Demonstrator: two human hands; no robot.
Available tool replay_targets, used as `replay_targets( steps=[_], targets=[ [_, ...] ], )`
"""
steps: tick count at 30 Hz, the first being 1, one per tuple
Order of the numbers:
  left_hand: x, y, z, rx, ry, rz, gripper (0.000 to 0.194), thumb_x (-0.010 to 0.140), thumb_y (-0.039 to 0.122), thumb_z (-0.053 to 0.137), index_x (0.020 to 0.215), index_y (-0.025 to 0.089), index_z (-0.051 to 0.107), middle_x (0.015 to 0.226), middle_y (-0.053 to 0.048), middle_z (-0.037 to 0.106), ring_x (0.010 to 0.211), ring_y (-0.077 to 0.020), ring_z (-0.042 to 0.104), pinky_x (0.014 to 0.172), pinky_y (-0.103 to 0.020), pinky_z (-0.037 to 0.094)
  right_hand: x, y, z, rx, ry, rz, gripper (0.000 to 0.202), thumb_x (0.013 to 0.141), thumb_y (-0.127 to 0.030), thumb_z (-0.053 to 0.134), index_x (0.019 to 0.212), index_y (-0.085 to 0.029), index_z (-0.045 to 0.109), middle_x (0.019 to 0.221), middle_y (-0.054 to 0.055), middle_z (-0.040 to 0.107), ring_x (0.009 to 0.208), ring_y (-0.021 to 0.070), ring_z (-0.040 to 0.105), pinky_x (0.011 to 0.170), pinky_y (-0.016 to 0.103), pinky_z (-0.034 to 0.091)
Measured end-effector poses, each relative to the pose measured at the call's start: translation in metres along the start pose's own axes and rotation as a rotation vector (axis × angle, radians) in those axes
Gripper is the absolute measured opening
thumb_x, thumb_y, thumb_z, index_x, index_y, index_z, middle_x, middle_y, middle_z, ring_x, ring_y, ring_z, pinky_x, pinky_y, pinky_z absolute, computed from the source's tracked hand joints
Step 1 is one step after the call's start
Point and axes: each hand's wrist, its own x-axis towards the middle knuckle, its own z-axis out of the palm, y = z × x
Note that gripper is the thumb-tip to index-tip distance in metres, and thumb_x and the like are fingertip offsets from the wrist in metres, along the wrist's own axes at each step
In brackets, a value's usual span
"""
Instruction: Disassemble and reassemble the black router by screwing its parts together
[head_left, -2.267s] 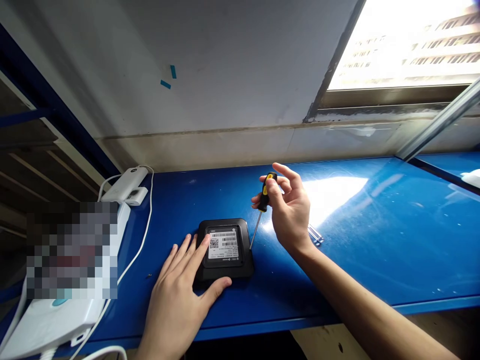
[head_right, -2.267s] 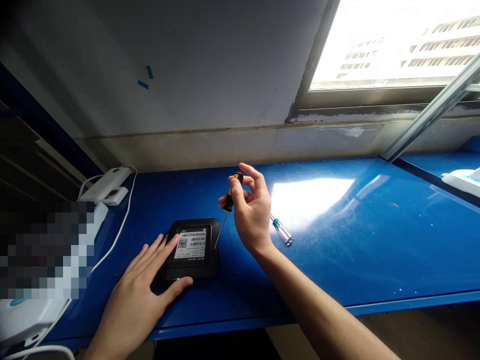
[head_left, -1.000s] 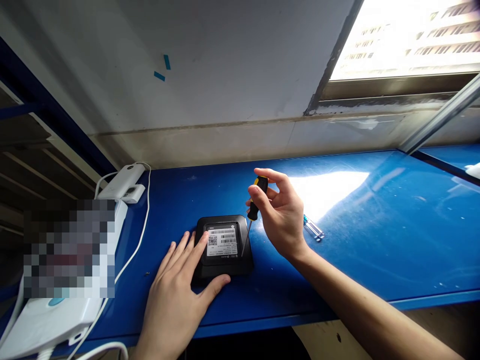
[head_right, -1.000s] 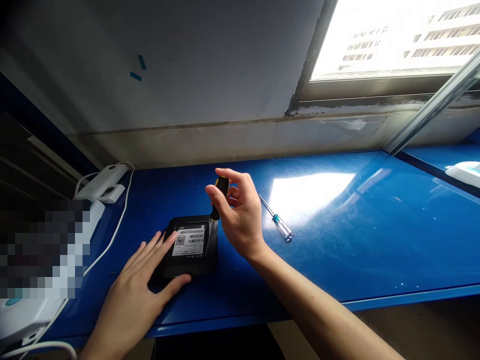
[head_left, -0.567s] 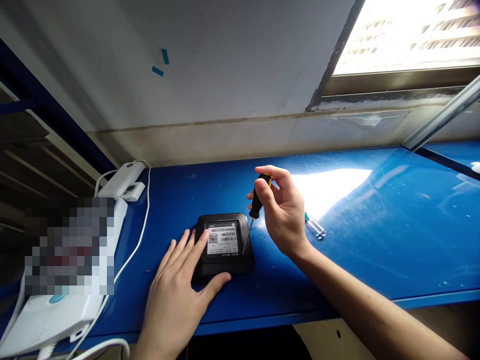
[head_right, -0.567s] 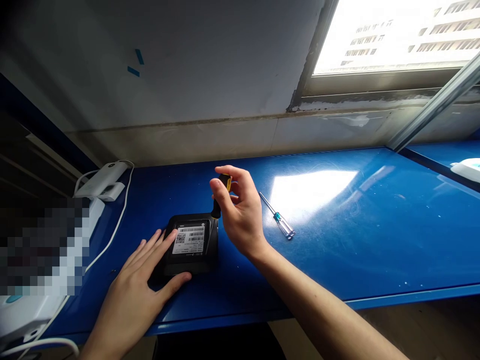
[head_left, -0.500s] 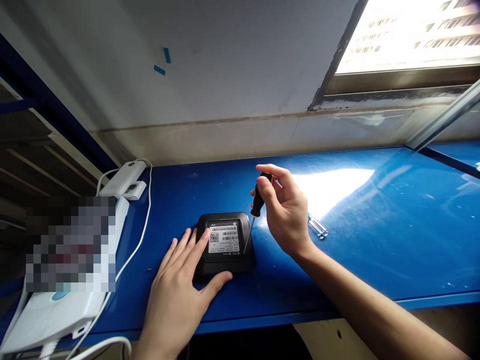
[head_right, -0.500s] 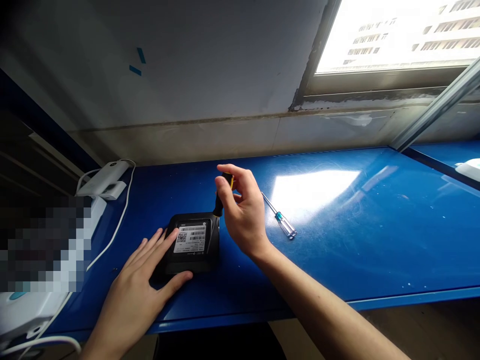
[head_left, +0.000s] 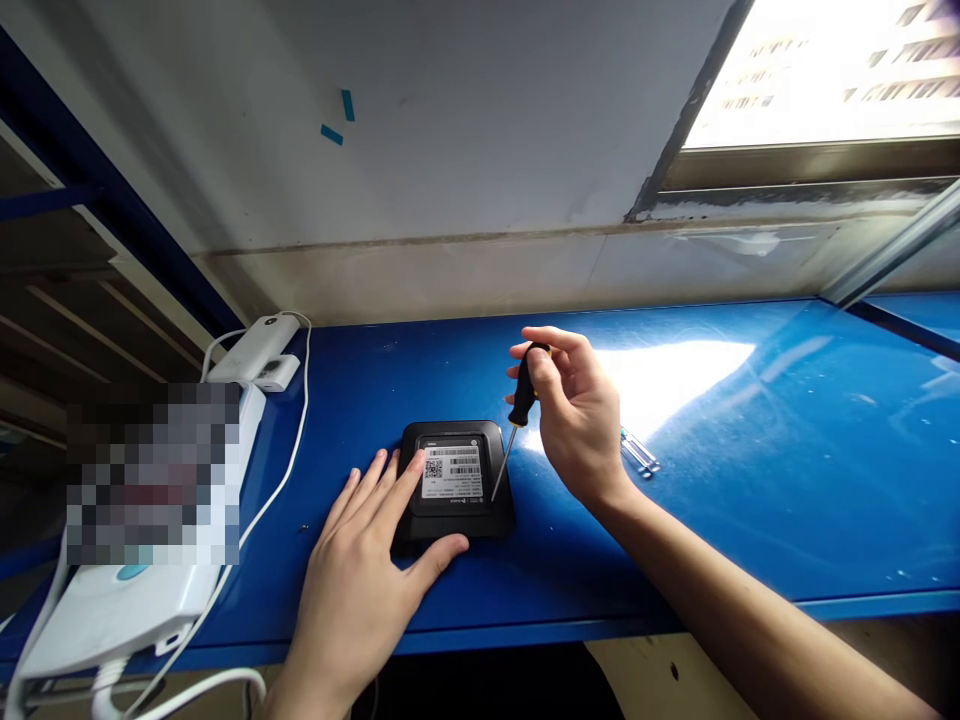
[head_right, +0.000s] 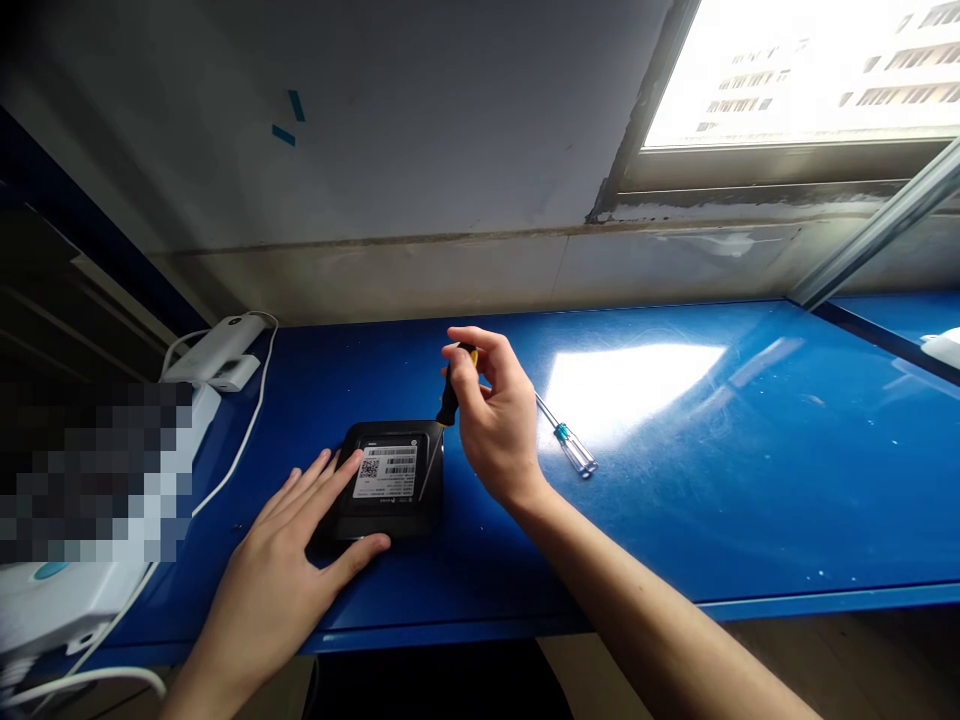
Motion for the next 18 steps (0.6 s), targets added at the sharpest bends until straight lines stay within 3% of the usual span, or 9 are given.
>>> replay_targets(
  steps=[5, 10, 15, 18],
  targets=[
    [0.0001, 0.0000, 0.0004, 0.009, -0.005, -0.004, 0.071, 0.097, 0.069, 0.052, 0.152, 0.024, 0.054, 0.154, -0.015, 0.056, 0.146, -0.0381, 0.046, 0.115, -0.065, 0.042, -0.0015, -0.0005, -0.0009, 0.086, -0.043, 0.028, 0.024, 0.102, -0.046, 0.053, 0.112, -0.027, 0.066, 0.107, 0.004, 0.075, 0.084, 0.0169, 0.072, 0.063, 0.031, 0.064],
    [-0.0018, -0.0010, 0.0004, -0.001, -0.018, -0.018, 0.072, 0.096, 0.070, 0.055, 0.152, 0.026, 0.054, 0.156, -0.014, 0.055, 0.148, -0.0373, 0.044, 0.117, -0.064, 0.040, -0.0003, 0.0003, -0.0014, -0.015, -0.002, -0.020, 0.022, 0.094, -0.043, 0.070, 0.111, -0.029, 0.070, 0.090, 0.000, 0.066, 0.082, 0.0169, 0.067, 0.067, 0.031, 0.061],
    [-0.0008, -0.0011, 0.0015, -0.015, -0.017, -0.019, 0.071, 0.096, 0.068, 0.056, 0.153, 0.027, 0.053, 0.156, -0.013, 0.055, 0.148, -0.0363, 0.046, 0.119, -0.064, 0.038, -0.0011, -0.0002, -0.0022, 0.015, -0.021, -0.007, 0.024, 0.103, -0.040, 0.051, 0.114, -0.028, 0.068, 0.101, 0.003, 0.075, 0.088, 0.0182, 0.071, 0.071, 0.034, 0.061],
    [-0.0007, -0.0018, 0.0020, -0.033, -0.015, -0.028, 0.071, 0.095, 0.068, 0.057, 0.153, 0.026, 0.053, 0.155, -0.013, 0.056, 0.149, -0.0350, 0.045, 0.120, -0.063, 0.037, -0.0018, -0.0012, -0.0015, 0.042, -0.033, -0.014, 0.025, 0.102, -0.048, 0.055, 0.111, -0.028, 0.067, 0.102, 0.002, 0.075, 0.086, 0.0177, 0.072, 0.072, 0.034, 0.062]
  ],
)
